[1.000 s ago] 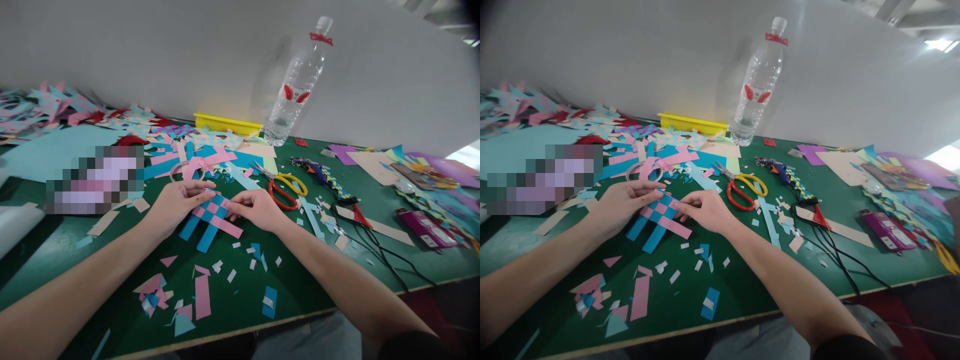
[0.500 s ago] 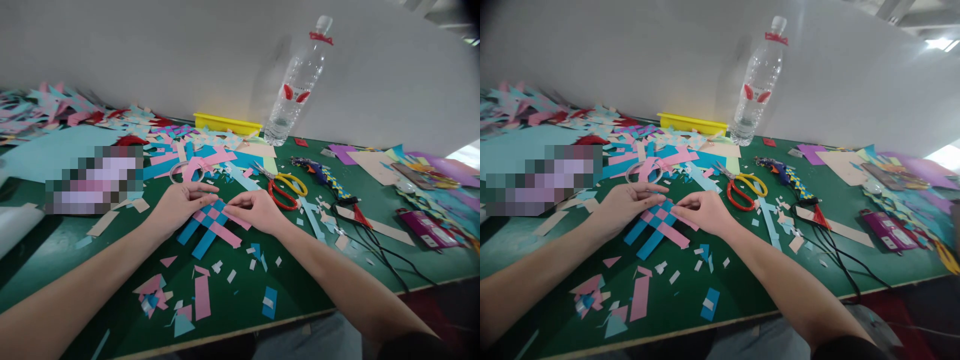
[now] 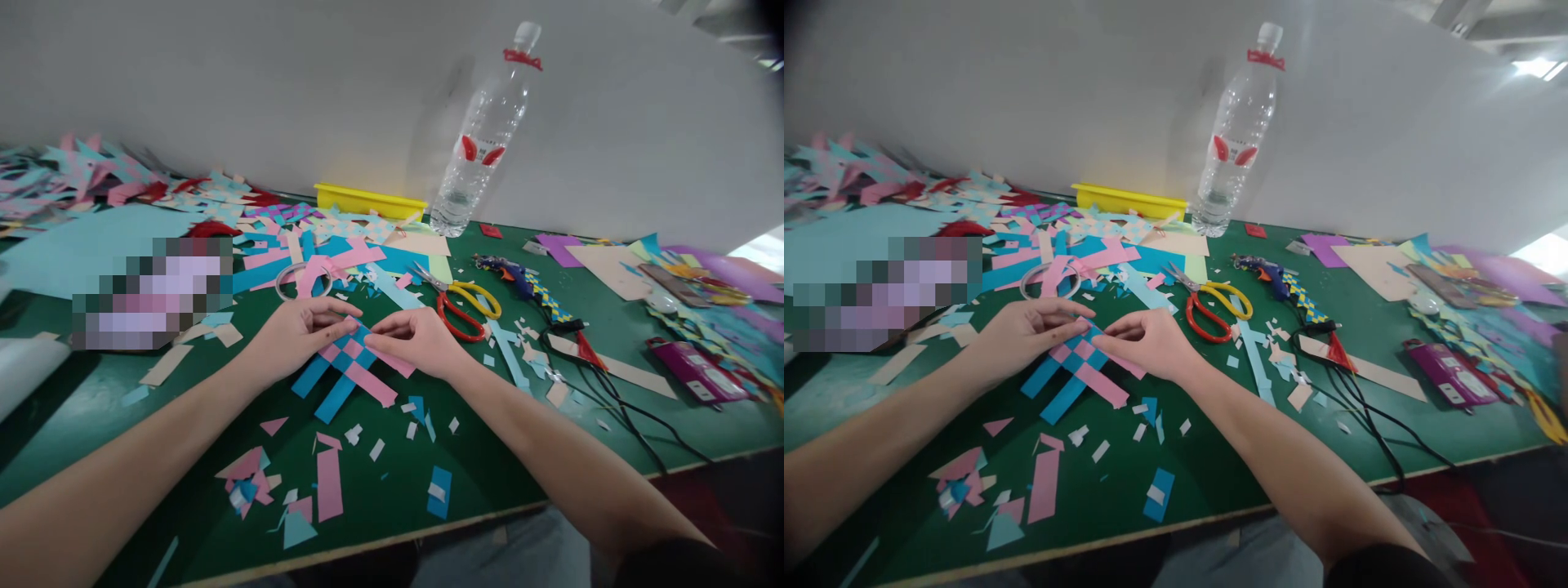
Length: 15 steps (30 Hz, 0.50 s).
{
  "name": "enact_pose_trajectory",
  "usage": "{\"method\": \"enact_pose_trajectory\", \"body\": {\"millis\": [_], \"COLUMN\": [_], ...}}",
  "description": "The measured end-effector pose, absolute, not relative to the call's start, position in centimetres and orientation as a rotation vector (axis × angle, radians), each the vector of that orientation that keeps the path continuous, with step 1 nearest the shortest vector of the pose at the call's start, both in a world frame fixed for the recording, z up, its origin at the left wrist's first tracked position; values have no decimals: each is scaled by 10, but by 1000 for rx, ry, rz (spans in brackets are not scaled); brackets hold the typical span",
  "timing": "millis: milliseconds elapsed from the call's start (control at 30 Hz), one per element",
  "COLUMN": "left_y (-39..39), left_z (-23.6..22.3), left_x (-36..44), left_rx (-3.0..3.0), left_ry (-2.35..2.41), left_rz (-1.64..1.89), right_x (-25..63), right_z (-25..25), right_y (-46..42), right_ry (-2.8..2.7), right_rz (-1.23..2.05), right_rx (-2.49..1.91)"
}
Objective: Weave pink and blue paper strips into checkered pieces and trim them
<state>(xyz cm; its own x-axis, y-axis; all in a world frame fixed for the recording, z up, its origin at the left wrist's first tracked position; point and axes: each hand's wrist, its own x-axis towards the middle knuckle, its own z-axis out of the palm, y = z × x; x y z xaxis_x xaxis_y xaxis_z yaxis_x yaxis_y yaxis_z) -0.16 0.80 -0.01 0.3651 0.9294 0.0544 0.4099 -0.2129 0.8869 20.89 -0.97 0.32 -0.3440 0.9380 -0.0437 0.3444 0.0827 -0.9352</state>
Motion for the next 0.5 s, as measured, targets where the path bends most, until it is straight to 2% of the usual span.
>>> {"method": "enact_pose_trajectory", "body": {"millis": [500], "left_y": [9], "left_z": [1], "left_x": [0], "left_rx": [1874], "left_ry": [1127], "left_rz": [745], "right_x": [207], "right_z": [2], "right_y": [-10], "right_ry": [-1836], "right_rz": [1152], "right_rx": [-1258]}}
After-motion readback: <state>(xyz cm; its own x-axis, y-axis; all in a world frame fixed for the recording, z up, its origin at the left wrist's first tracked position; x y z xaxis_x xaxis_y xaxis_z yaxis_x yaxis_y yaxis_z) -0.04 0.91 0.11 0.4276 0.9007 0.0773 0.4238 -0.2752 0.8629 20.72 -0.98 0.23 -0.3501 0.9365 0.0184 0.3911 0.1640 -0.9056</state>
